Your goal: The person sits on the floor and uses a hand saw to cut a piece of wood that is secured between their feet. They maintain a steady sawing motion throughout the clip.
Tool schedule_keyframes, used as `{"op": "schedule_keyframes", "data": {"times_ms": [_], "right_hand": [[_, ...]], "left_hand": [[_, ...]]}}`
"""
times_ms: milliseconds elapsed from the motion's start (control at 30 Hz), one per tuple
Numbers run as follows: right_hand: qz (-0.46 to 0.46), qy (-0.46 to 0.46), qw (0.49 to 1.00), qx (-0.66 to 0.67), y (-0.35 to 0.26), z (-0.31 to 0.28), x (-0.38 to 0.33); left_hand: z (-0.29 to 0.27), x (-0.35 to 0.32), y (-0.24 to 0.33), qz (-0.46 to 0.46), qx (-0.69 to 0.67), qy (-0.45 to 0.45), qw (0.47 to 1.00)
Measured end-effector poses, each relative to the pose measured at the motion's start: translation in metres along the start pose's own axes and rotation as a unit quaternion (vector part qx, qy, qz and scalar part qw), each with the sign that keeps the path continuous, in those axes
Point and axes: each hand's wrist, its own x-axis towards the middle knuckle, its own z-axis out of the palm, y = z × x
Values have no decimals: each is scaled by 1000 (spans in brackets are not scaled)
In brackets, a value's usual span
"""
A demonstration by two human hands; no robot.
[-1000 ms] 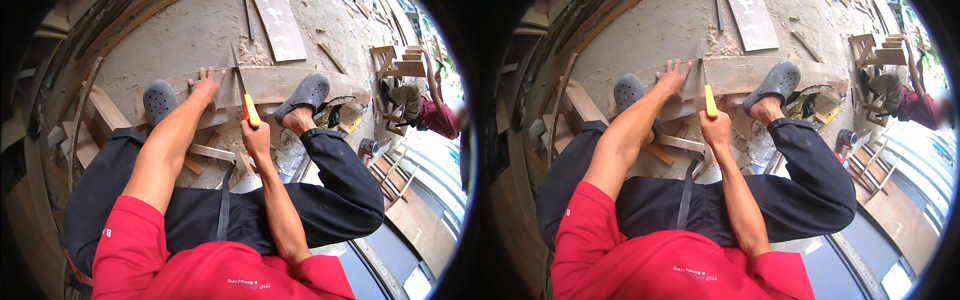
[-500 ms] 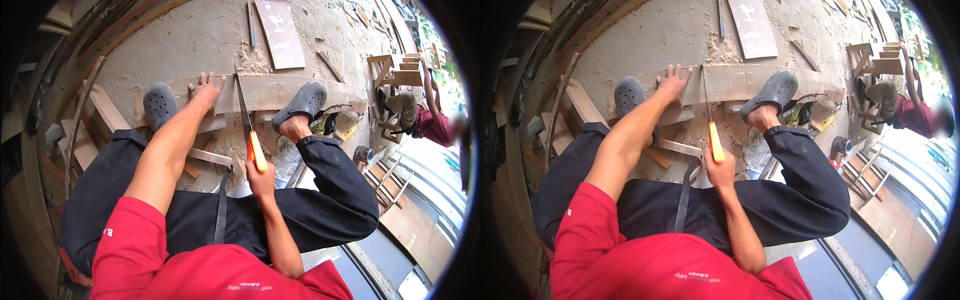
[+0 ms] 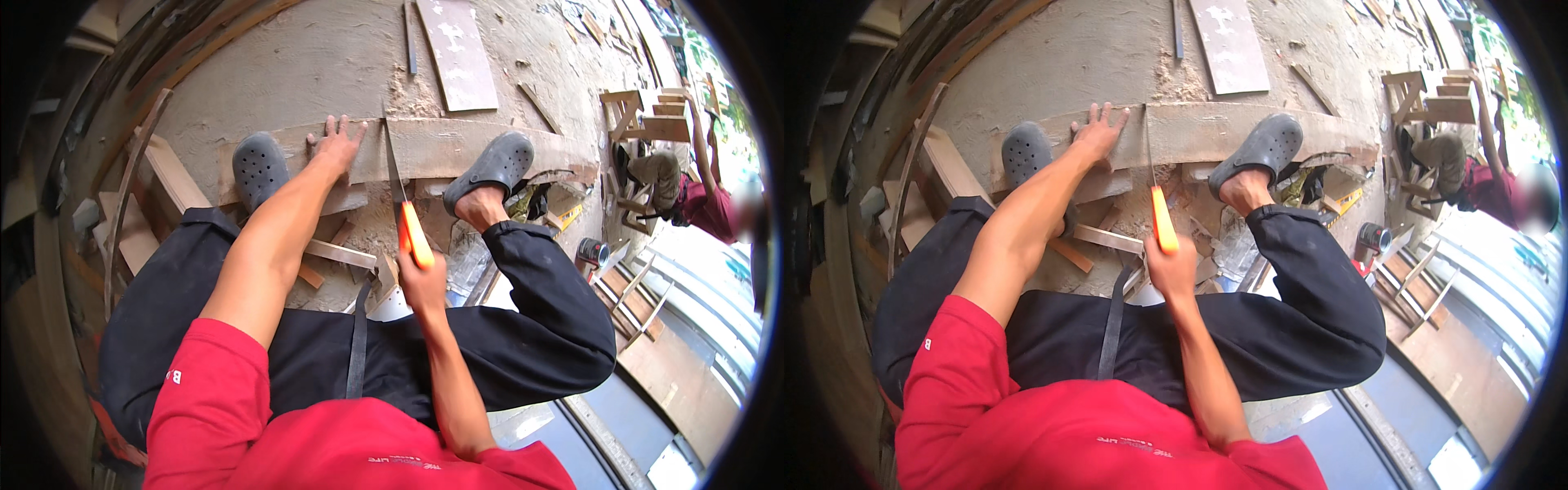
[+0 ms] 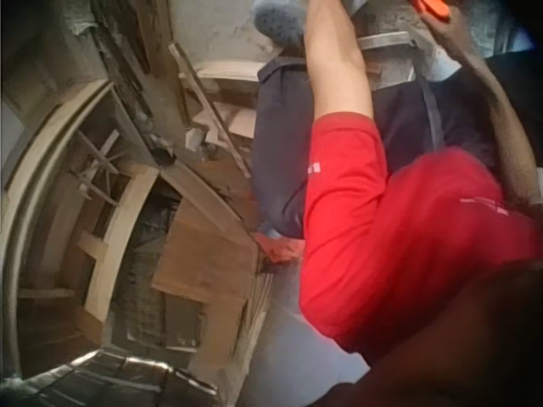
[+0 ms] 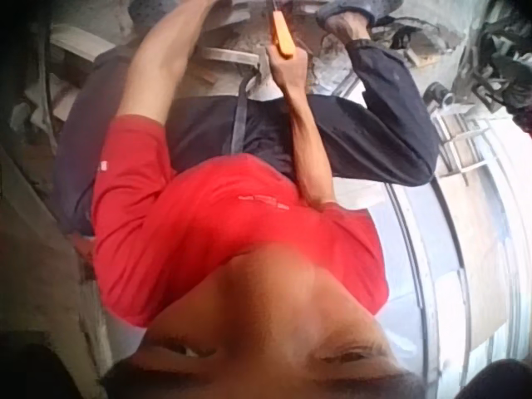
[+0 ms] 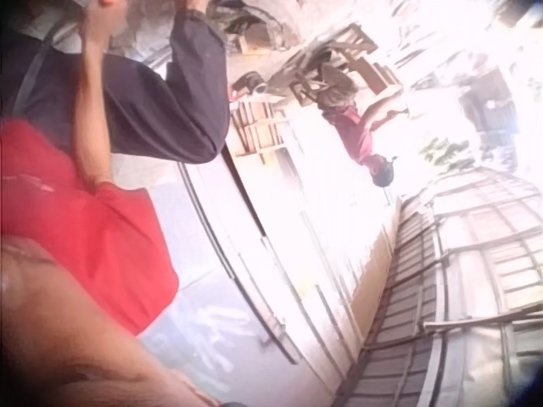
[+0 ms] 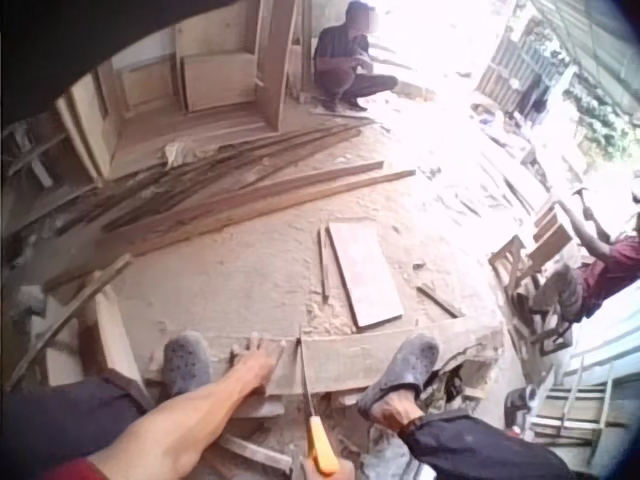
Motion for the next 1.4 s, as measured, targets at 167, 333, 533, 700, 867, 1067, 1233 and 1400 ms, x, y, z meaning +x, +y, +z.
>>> {"op": "schedule_keyframes", "data": {"times_ms": [167,333,533,700,867,1067,1233,1400], "right_hand": [[-7,20,999,-41,-32,17,46],[-11,-11,1000,-13,-30,-16,-20],[0,22,1000,14,-35,10,28],[24,-6,1000,14,-21,-22,-16],[10,19,1000,19,-31,7,30],[-28,23,999,10,-12,-11,-22],[0,45,998,39,1,13,35],[-15,15,1000,16,-9,-14,-22]], "left_hand": [[7,0,0,13,5,10,1000],[-1,-2,5,-3,3,-3,1000],[4,4,6,17,35,2,999],[4,4,0,9,37,9,999],[1,1,3,14,46,10,999],[-3,-2,4,11,36,9,999],[3,4,3,27,34,18,999],[3,2,-1,3,34,3,999]]}}
